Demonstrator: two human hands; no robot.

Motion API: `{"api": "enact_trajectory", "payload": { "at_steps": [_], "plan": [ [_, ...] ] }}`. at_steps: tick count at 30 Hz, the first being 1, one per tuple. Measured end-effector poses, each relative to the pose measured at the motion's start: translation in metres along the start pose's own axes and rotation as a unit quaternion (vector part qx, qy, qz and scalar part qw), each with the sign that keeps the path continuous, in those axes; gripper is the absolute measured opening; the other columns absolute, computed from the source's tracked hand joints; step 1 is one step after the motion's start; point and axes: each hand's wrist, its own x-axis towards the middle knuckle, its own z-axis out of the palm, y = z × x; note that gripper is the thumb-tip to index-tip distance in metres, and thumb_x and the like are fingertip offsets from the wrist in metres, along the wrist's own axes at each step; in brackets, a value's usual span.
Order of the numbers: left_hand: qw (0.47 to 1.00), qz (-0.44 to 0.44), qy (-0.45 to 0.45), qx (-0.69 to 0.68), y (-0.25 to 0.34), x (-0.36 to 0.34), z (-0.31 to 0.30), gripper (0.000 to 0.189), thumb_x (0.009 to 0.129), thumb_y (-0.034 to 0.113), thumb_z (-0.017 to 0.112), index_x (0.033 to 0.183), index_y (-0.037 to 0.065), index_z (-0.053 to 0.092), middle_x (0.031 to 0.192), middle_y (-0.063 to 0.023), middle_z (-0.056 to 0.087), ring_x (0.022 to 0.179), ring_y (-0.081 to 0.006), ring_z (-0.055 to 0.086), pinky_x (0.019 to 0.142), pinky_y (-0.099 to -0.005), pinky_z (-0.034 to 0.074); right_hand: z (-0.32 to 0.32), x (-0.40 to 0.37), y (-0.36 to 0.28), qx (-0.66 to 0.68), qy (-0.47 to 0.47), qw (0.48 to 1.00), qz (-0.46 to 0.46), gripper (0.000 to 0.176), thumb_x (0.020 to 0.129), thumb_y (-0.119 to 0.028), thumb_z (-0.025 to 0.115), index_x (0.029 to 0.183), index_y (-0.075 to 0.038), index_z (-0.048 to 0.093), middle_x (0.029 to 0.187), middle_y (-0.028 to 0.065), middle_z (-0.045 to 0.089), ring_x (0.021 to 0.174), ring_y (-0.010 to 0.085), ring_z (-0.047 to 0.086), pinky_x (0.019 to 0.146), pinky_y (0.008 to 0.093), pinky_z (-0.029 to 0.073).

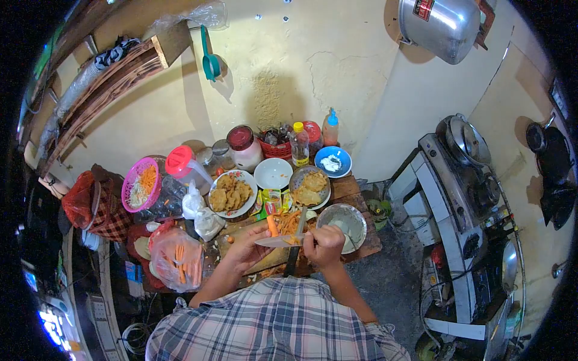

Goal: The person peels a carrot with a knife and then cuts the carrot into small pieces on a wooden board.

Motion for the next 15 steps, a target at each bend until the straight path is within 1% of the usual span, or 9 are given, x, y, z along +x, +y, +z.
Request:
{"api": "enact_trajectory", "payload": {
  "at_steps": [2, 3, 5, 8, 12, 14, 15],
  "plan": [
    [0.999, 0.012, -0.029, 0.003, 0.001, -0.001, 0.002, 0.026, 0.088, 0.013, 0.061, 0.113, 0.006, 0.057, 0.101, -0.0048, 0.064, 0.089, -0.0130, 0.063, 0.079, -0.0259, 0.052, -0.001, 0.001, -0.002, -0.007, 0.009, 1.000, -0.006, 0.024, 0.068, -0.009, 0.057, 0.047, -0.004, 0.046, 0.045, 0.0118, 0.042, 0.042, 0.0294, 0.043, 0.045, 0.0400, 0.033],
    [0.999, 0.012, -0.030, 0.004, 0.000, -0.001, 0.001, 0.026, 0.088, 0.013, 0.061, 0.113, 0.006, 0.057, 0.101, -0.0048, 0.064, 0.089, -0.0130, 0.063, 0.079, -0.0259, 0.052, -0.001, 0.001, -0.003, -0.007, 0.009, 1.000, -0.007, 0.024, 0.068, -0.009, 0.057, 0.047, -0.004, 0.046, 0.045, 0.0118, 0.042, 0.042, 0.0294, 0.043, 0.045, 0.0400, 0.033],
    [0.998, 0.011, -0.069, -0.008, -0.002, 0.001, 0.001, 0.025, 0.088, 0.012, 0.061, 0.112, 0.004, 0.057, 0.102, -0.0050, 0.064, 0.090, -0.0130, 0.063, 0.081, -0.0257, 0.051, -0.001, 0.001, -0.005, -0.012, 0.006, 1.000, -0.016, 0.024, 0.067, -0.009, 0.057, 0.047, -0.004, 0.045, 0.045, 0.0119, 0.042, 0.042, 0.0295, 0.043, 0.045, 0.0398, 0.033],
    [0.998, 0.028, -0.056, 0.002, -0.002, -0.002, 0.006, 0.024, 0.088, 0.011, 0.060, 0.111, 0.004, 0.057, 0.102, -0.0052, 0.064, 0.089, -0.0131, 0.063, 0.081, -0.0254, 0.051, 0.000, 0.000, -0.005, -0.014, 0.028, 0.999, -0.007, 0.023, 0.067, -0.008, 0.056, 0.047, -0.004, 0.045, 0.045, 0.0119, 0.042, 0.042, 0.0292, 0.043, 0.045, 0.0395, 0.034],
    [0.998, 0.034, -0.050, 0.007, -0.005, -0.001, 0.009, 0.024, 0.088, 0.011, 0.060, 0.110, 0.003, 0.057, 0.100, -0.0059, 0.065, 0.087, -0.0134, 0.064, 0.079, -0.0260, 0.052, -0.002, 0.002, -0.009, -0.011, 0.033, 0.999, -0.014, 0.023, 0.067, -0.008, 0.055, 0.047, -0.004, 0.045, 0.045, 0.0117, 0.042, 0.042, 0.0287, 0.043, 0.046, 0.0391, 0.035],
    [0.999, 0.003, -0.038, 0.013, -0.009, 0.000, 0.009, 0.025, 0.088, 0.011, 0.061, 0.111, 0.003, 0.056, 0.098, -0.0070, 0.065, 0.086, -0.0144, 0.064, 0.077, -0.0263, 0.053, -0.002, 0.004, -0.011, -0.010, 0.024, 0.999, -0.020, 0.023, 0.067, -0.008, 0.055, 0.047, -0.004, 0.045, 0.045, 0.0118, 0.042, 0.041, 0.0285, 0.043, 0.045, 0.0388, 0.035],
    [0.999, 0.003, -0.037, 0.013, -0.011, 0.001, 0.007, 0.025, 0.088, 0.011, 0.061, 0.111, 0.003, 0.056, 0.098, -0.0070, 0.065, 0.086, -0.0144, 0.064, 0.077, -0.0263, 0.053, -0.003, 0.004, -0.011, -0.010, 0.024, 0.999, -0.019, 0.023, 0.067, -0.008, 0.055, 0.047, -0.004, 0.045, 0.045, 0.0118, 0.042, 0.041, 0.0285, 0.043, 0.045, 0.0388, 0.035]
  ]
}}
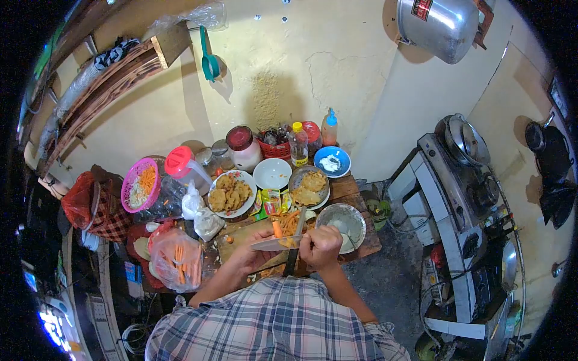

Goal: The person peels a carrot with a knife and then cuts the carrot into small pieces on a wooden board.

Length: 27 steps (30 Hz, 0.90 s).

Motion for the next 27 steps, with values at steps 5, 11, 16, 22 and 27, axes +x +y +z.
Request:
{"api": "enact_trajectory", "payload": {
  "at_steps": [5, 11, 16, 22, 27],
  "plan": [
    [1.000, -0.004, -0.004, -0.029, -0.003, 0.001, -0.002, 0.027, 0.087, 0.012, 0.061, 0.112, 0.003, 0.056, 0.099, -0.0088, 0.065, 0.086, -0.0169, 0.065, 0.076, -0.0261, 0.053, 0.001, -0.004, 0.009, 0.004, -0.021, 1.000, 0.007, 0.024, 0.067, -0.008, 0.056, 0.046, -0.004, 0.045, 0.044, 0.0118, 0.041, 0.040, 0.0286, 0.043, 0.045, 0.0391, 0.034],
    [0.999, -0.016, -0.009, -0.037, -0.008, 0.004, -0.006, 0.025, 0.088, 0.011, 0.059, 0.111, 0.003, 0.056, 0.101, -0.0105, 0.065, 0.085, -0.0179, 0.065, 0.077, -0.0270, 0.053, 0.005, -0.005, 0.010, 0.011, -0.021, 1.000, 0.012, 0.024, 0.067, -0.008, 0.056, 0.046, -0.004, 0.045, 0.043, 0.0123, 0.041, 0.040, 0.0285, 0.043, 0.045, 0.0388, 0.034],
    [1.000, -0.008, 0.010, -0.022, -0.007, 0.000, 0.000, 0.022, 0.089, 0.011, 0.057, 0.109, 0.002, 0.057, 0.100, -0.0104, 0.064, 0.085, -0.0179, 0.064, 0.077, -0.0270, 0.053, 0.007, -0.005, 0.008, 0.014, -0.021, 0.999, 0.027, 0.025, 0.067, -0.009, 0.056, 0.046, -0.004, 0.044, 0.044, 0.0124, 0.042, 0.040, 0.0291, 0.044, 0.045, 0.0389, 0.034],
    [1.000, -0.012, 0.012, -0.013, -0.008, 0.002, 0.000, 0.020, 0.090, 0.011, 0.056, 0.108, 0.002, 0.056, 0.101, -0.0101, 0.063, 0.087, -0.0183, 0.063, 0.079, -0.0265, 0.053, 0.009, -0.008, 0.011, 0.013, -0.011, 0.999, 0.028, 0.026, 0.067, -0.008, 0.056, 0.045, -0.004, 0.044, 0.044, 0.0125, 0.042, 0.040, 0.0295, 0.043, 0.045, 0.0390, 0.034],
    [1.000, -0.020, 0.006, 0.014, -0.018, 0.002, 0.002, 0.021, 0.090, 0.011, 0.056, 0.109, 0.001, 0.055, 0.106, -0.0108, 0.061, 0.091, -0.0194, 0.062, 0.081, -0.0265, 0.052, 0.010, -0.007, 0.008, 0.012, -0.001, 0.999, 0.034, 0.025, 0.067, -0.007, 0.056, 0.045, -0.003, 0.044, 0.043, 0.0125, 0.041, 0.040, 0.0297, 0.043, 0.044, 0.0390, 0.033]
  ]
}}
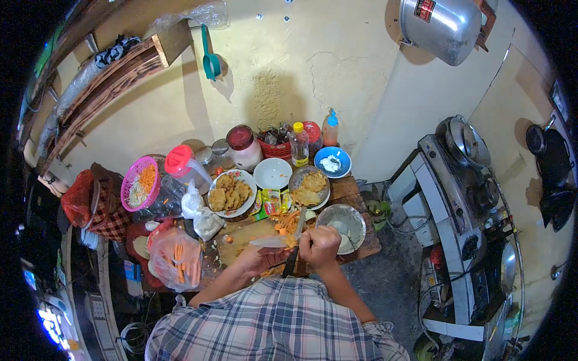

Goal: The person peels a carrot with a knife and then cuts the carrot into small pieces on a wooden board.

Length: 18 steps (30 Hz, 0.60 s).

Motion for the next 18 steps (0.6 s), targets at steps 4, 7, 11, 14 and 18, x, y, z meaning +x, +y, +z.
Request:
{"api": "enact_trajectory", "payload": {
  "at_steps": [4, 7, 11, 14, 18],
  "plan": [
    [1.000, -0.001, 0.002, -0.018, 0.006, -0.003, 0.006, 0.025, 0.087, 0.008, 0.060, 0.110, -0.001, 0.055, 0.107, -0.0110, 0.061, 0.094, -0.0207, 0.062, 0.082, -0.0275, 0.052, -0.001, 0.000, 0.007, -0.011, 0.003, 1.000, -0.005, 0.025, 0.067, -0.006, 0.055, 0.045, -0.003, 0.044, 0.043, 0.0126, 0.041, 0.040, 0.0294, 0.043, 0.044, 0.0391, 0.033],
    [1.000, 0.008, 0.004, -0.013, 0.005, -0.002, 0.005, 0.028, 0.086, 0.007, 0.061, 0.112, -0.002, 0.054, 0.107, -0.0110, 0.061, 0.095, -0.0209, 0.062, 0.083, -0.0279, 0.052, 0.003, -0.002, 0.008, -0.012, 0.013, 1.000, -0.006, 0.024, 0.067, -0.005, 0.055, 0.045, -0.003, 0.044, 0.043, 0.0125, 0.040, 0.039, 0.0291, 0.042, 0.044, 0.0391, 0.033],
    [1.000, 0.007, -0.004, -0.012, 0.007, -0.002, 0.007, 0.029, 0.086, 0.006, 0.061, 0.113, -0.003, 0.054, 0.107, -0.0108, 0.061, 0.096, -0.0200, 0.062, 0.084, -0.0282, 0.052, 0.003, 0.000, 0.008, -0.004, 0.027, 1.000, -0.004, 0.024, 0.067, -0.005, 0.054, 0.045, -0.003, 0.044, 0.043, 0.0125, 0.040, 0.040, 0.0293, 0.042, 0.044, 0.0392, 0.034],
    [1.000, -0.019, -0.002, -0.001, 0.011, -0.004, 0.008, 0.030, 0.086, 0.007, 0.062, 0.113, -0.001, 0.052, 0.104, -0.0109, 0.062, 0.093, -0.0206, 0.062, 0.081, -0.0274, 0.052, 0.002, -0.003, 0.012, -0.023, 0.030, 0.999, 0.002, 0.024, 0.068, -0.005, 0.054, 0.046, -0.003, 0.044, 0.043, 0.0126, 0.040, 0.040, 0.0297, 0.043, 0.045, 0.0396, 0.035],
    [1.000, -0.017, 0.014, 0.007, 0.003, -0.004, 0.012, 0.029, 0.087, 0.009, 0.061, 0.112, -0.001, 0.053, 0.103, -0.0114, 0.063, 0.092, -0.0190, 0.062, 0.081, -0.0272, 0.052, 0.008, 0.000, 0.007, -0.018, 0.026, 1.000, -0.003, 0.026, 0.069, -0.006, 0.055, 0.045, -0.003, 0.044, 0.044, 0.0124, 0.041, 0.041, 0.0302, 0.044, 0.045, 0.0398, 0.035]
  ]
}}
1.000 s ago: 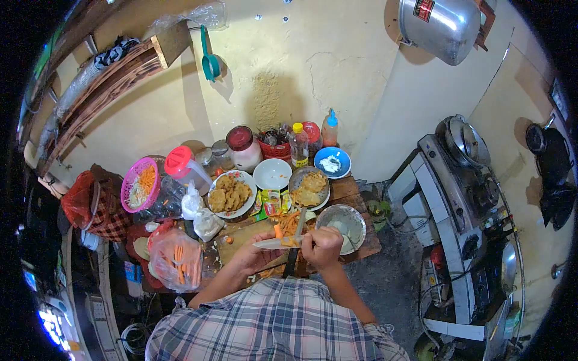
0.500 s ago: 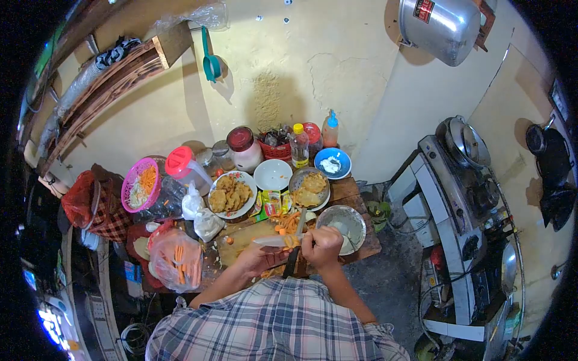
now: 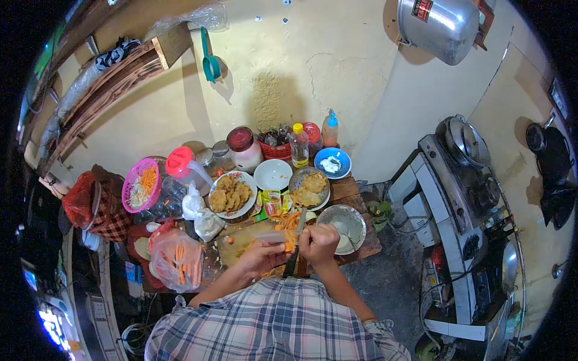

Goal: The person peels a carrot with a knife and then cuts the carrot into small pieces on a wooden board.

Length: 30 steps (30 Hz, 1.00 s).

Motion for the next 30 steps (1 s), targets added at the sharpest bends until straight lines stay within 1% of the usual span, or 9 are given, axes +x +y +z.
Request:
{"api": "enact_trajectory", "payload": {
  "at_steps": [6, 8, 9, 14, 18, 21, 24, 26, 30],
  "plan": [
    [0.999, -0.019, -0.017, -0.035, -0.004, 0.004, -0.012, 0.029, 0.086, 0.009, 0.062, 0.112, 0.000, 0.054, 0.103, -0.0113, 0.063, 0.093, -0.0184, 0.063, 0.082, -0.0285, 0.052, 0.006, -0.005, 0.015, -0.023, 0.001, 0.998, 0.055, 0.026, 0.072, -0.011, 0.057, 0.048, -0.002, 0.050, 0.046, 0.0154, 0.044, 0.041, 0.0320, 0.046, 0.043, 0.0408, 0.035],
    [0.998, -0.004, 0.021, -0.061, 0.004, 0.002, -0.010, 0.027, 0.087, 0.009, 0.061, 0.113, 0.002, 0.056, 0.099, -0.0091, 0.063, 0.086, -0.0171, 0.064, 0.078, -0.0263, 0.054, 0.005, -0.009, 0.016, -0.002, -0.016, 0.990, 0.143, 0.028, 0.078, -0.010, 0.054, 0.053, 0.003, 0.050, 0.050, 0.0182, 0.045, 0.043, 0.0331, 0.047, 0.045, 0.0405, 0.036],
    [0.998, -0.004, 0.022, -0.062, 0.008, 0.001, -0.008, 0.027, 0.087, 0.009, 0.061, 0.113, 0.002, 0.056, 0.099, -0.0091, 0.063, 0.086, -0.0171, 0.064, 0.078, -0.0263, 0.054, 0.006, -0.010, 0.015, -0.001, -0.018, 0.990, 0.142, 0.028, 0.078, -0.010, 0.054, 0.053, 0.003, 0.050, 0.050, 0.0182, 0.045, 0.043, 0.0331, 0.047, 0.045, 0.0405, 0.036],
    [0.997, 0.073, -0.005, -0.031, 0.022, -0.005, -0.001, 0.029, 0.088, 0.010, 0.060, 0.115, 0.002, 0.055, 0.102, -0.0100, 0.063, 0.089, -0.0181, 0.064, 0.079, -0.0272, 0.054, 0.004, -0.013, 0.013, 0.055, -0.036, 0.982, 0.179, 0.030, 0.079, -0.010, 0.055, 0.054, 0.005, 0.047, 0.048, 0.0191, 0.044, 0.039, 0.0306, 0.046, 0.043, 0.0388, 0.034],
    [0.997, 0.075, -0.002, -0.012, 0.025, -0.004, -0.009, 0.029, 0.088, 0.009, 0.059, 0.116, 0.002, 0.055, 0.104, -0.0100, 0.063, 0.091, -0.0180, 0.063, 0.080, -0.0266, 0.053, -0.004, -0.008, 0.004, 0.068, -0.049, 0.985, 0.154, 0.029, 0.078, -0.008, 0.054, 0.053, 0.004, 0.047, 0.048, 0.0185, 0.044, 0.040, 0.0310, 0.046, 0.043, 0.0391, 0.034],
    [0.996, 0.084, 0.012, -0.013, 0.029, -0.005, -0.009, 0.030, 0.088, 0.010, 0.060, 0.116, 0.002, 0.055, 0.105, -0.0092, 0.063, 0.092, -0.0164, 0.063, 0.081, -0.0255, 0.053, -0.007, -0.005, 0.002, 0.060, -0.047, 0.992, 0.100, 0.027, 0.074, -0.009, 0.056, 0.049, 0.001, 0.050, 0.046, 0.0163, 0.045, 0.040, 0.0312, 0.046, 0.043, 0.0401, 0.036],
    [0.996, 0.076, 0.048, 0.017, 0.028, -0.003, -0.015, 0.034, 0.088, 0.009, 0.057, 0.120, -0.002, 0.053, 0.113, -0.0124, 0.061, 0.097, -0.0173, 0.062, 0.085, -0.0274, 0.052, -0.009, -0.003, 0.003, 0.045, -0.069, 0.996, 0.046, 0.027, 0.072, -0.009, 0.056, 0.047, -0.002, 0.048, 0.045, 0.0143, 0.043, 0.041, 0.0306, 0.045, 0.044, 0.0407, 0.034],
    [0.996, 0.076, 0.052, 0.008, 0.026, -0.001, -0.019, 0.033, 0.088, 0.010, 0.058, 0.118, -0.002, 0.054, 0.111, -0.0113, 0.062, 0.096, -0.0156, 0.062, 0.084, -0.0255, 0.052, -0.007, -0.004, 0.004, 0.018, -0.052, 0.998, 0.016, 0.026, 0.070, -0.008, 0.056, 0.046, -0.003, 0.046, 0.044, 0.0133, 0.042, 0.041, 0.0302, 0.044, 0.045, 0.0408, 0.034],
    [0.996, 0.071, 0.047, 0.001, 0.027, -0.001, -0.019, 0.028, 0.087, 0.011, 0.061, 0.113, 0.000, 0.058, 0.102, -0.0080, 0.064, 0.089, -0.0126, 0.062, 0.079, -0.0225, 0.053, -0.008, -0.002, 0.002, 0.020, -0.038, 0.999, 0.015, 0.025, 0.069, -0.008, 0.055, 0.046, -0.004, 0.045, 0.044, 0.0127, 0.042, 0.041, 0.0297, 0.043, 0.045, 0.0404, 0.033]
  ]
}}
